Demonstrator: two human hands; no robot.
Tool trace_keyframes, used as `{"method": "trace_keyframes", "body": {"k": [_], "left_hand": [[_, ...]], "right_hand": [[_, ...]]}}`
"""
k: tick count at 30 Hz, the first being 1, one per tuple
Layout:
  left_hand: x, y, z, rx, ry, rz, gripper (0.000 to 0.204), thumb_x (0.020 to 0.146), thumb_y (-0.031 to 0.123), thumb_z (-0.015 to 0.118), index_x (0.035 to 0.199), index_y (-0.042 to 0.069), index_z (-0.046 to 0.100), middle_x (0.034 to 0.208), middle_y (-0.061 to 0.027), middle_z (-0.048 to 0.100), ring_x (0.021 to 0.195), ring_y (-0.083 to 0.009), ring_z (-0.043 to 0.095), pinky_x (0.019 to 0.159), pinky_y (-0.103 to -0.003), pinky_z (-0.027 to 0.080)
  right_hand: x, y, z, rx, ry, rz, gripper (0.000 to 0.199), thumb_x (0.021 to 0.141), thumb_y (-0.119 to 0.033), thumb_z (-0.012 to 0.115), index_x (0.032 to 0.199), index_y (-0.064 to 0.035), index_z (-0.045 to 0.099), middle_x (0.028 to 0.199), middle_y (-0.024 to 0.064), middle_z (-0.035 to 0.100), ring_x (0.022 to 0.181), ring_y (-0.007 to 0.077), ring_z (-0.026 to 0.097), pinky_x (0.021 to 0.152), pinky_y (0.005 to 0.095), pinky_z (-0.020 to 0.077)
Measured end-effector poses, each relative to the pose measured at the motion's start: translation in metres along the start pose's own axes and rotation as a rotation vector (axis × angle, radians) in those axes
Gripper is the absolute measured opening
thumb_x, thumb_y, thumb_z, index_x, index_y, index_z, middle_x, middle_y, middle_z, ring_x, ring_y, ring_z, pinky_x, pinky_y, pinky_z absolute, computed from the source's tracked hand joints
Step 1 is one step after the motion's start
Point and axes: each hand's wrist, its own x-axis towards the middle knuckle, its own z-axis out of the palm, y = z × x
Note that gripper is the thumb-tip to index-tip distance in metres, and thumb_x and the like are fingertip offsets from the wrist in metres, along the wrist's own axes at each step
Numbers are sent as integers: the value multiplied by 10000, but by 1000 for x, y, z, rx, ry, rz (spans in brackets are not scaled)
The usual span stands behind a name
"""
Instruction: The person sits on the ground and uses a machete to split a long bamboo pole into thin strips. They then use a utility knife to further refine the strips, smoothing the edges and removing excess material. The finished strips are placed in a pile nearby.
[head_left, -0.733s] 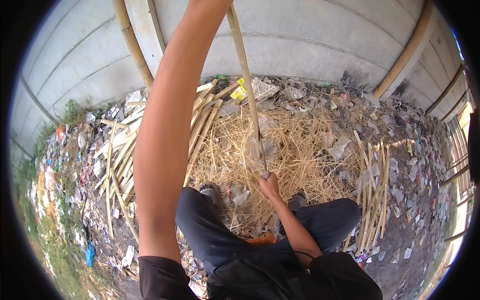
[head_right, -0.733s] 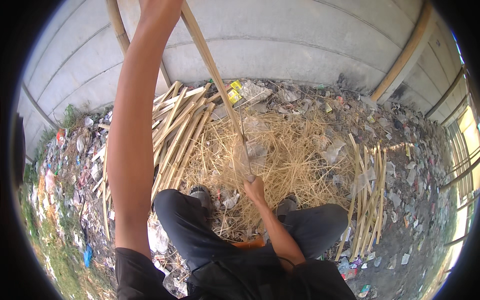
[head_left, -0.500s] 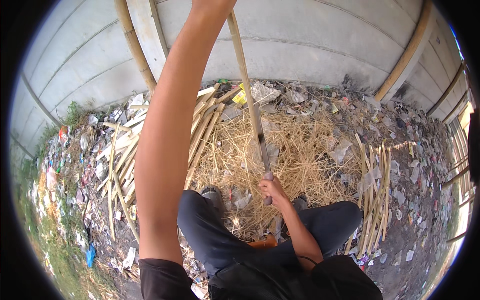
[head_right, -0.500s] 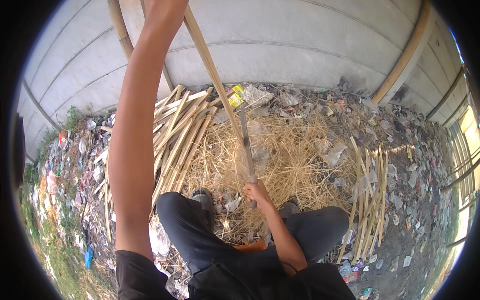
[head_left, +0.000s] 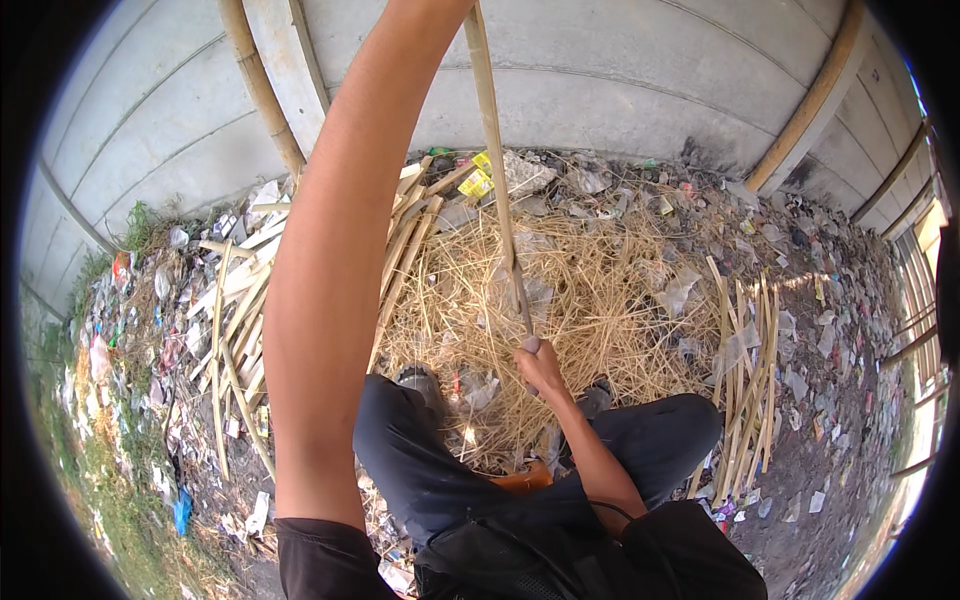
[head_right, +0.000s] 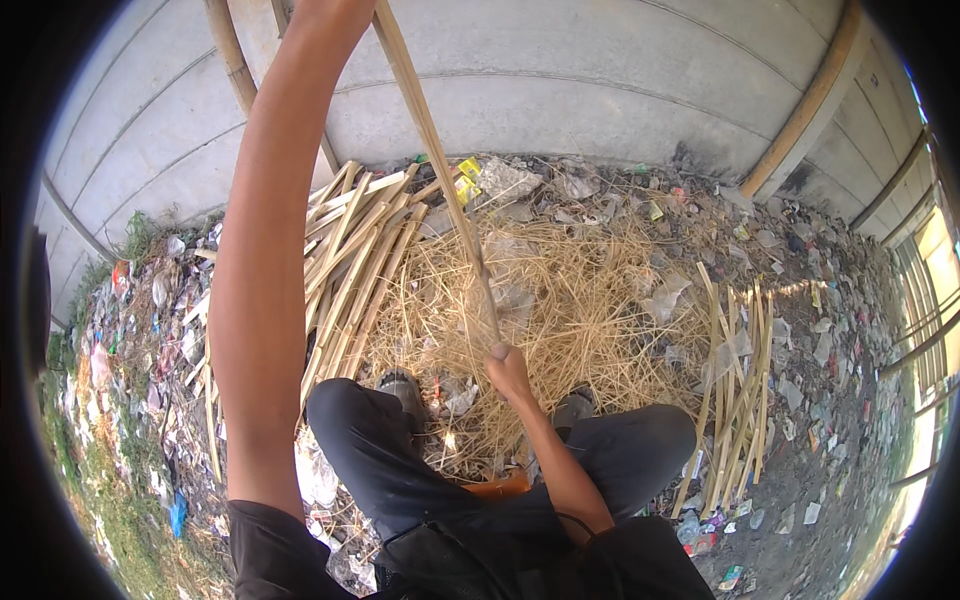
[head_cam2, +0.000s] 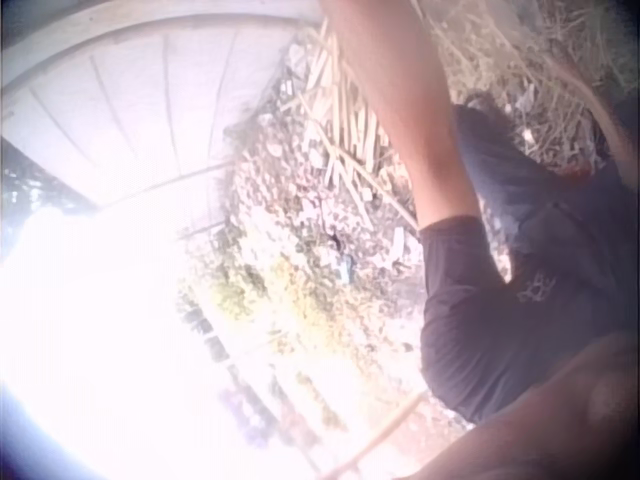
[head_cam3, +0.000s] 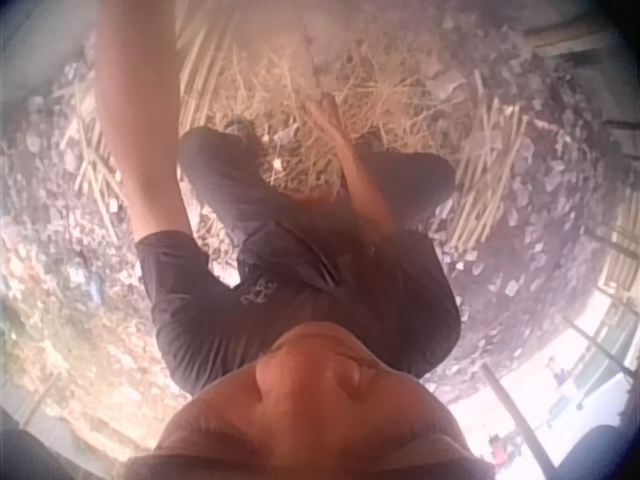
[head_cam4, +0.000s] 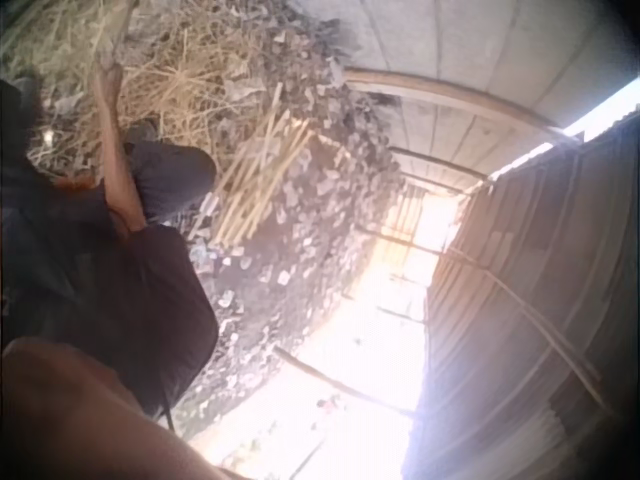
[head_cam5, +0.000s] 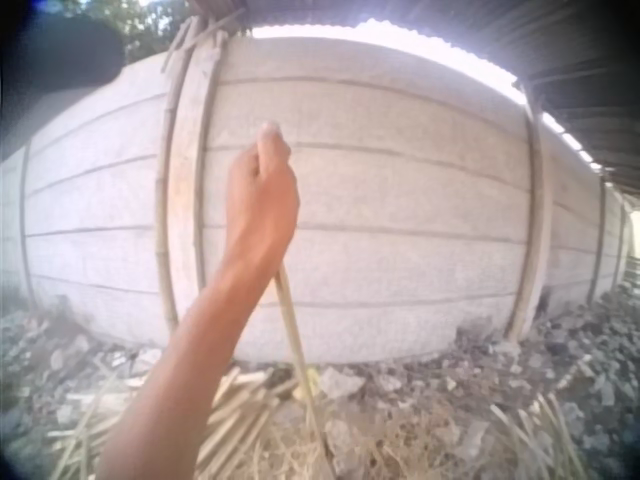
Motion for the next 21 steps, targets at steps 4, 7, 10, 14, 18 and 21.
{"method": "trace_keyframes", "body": {"k": [4, 7, 10, 14, 18, 21], "left_hand": [[23, -20, -38, -387, -582, -277, 511, 1111, 423, 396, 695, 133, 459, 589, 35, 410, 503, -89, 401, 459, -314, 300], [29, -34, -44, -354, -538, -232, 503, 1112, 419, 394, 697, 142, 461, 572, 44, 394, 481, -89, 393, 443, -315, 299], [25, -26, -41, -345, -541, -272, 502, 1113, 421, 397, 698, 145, 460, 563, 49, 375, 475, -85, 371, 441, -320, 291], [18, -14, -37, -386, -572, -256, 508, 1115, 422, 403, 697, 136, 448, 568, 45, 372, 491, -82, 359, 457, -323, 282], [16, -17, -36, -366, -594, -241, 509, 1117, 413, 399, 698, 126, 446, 582, 36, 367, 522, -85, 361, 486, -337, 289], [20, -22, -35, -315, -550, -144, 522, 1118, 402, 388, 704, 93, 463, 606, 9, 382, 575, -106, 386, 537, -368, 322]], "right_hand": [[13, 26, -1, -93, 35, 10, 201, 869, -97, 605, 689, -47, 528, 563, 30, 497, 440, 134, 473, 425, 339, 382], [-2, -4, 6, 76, -25, 91, 205, 857, -102, 615, 675, -54, 536, 571, 22, 508, 440, 128, 470, 430, 329, 396], [-9, -10, 1, 199, -103, 112, 198, 870, -104, 622, 689, -68, 549, 573, 9, 504, 436, 119, 462, 434, 320, 404], [-5, -2, -12, 749, -436, 254, 142, 898, -57, 599, 796, -114, 519, 575, -43, 430, 425, 85, 393, 453, 295, 386], [-4, -16, -20, 837, -388, 251, 133, 912, -36, 578, 875, -137, 499, 573, -59, 399, 410, 70, 356, 456, 295, 383], [-21, -67, -19, 599, -112, 68, 162, 882, -8, 603, 805, -110, 504, 553, -36, 410, 407, 86, 377, 452, 321, 394]]}}
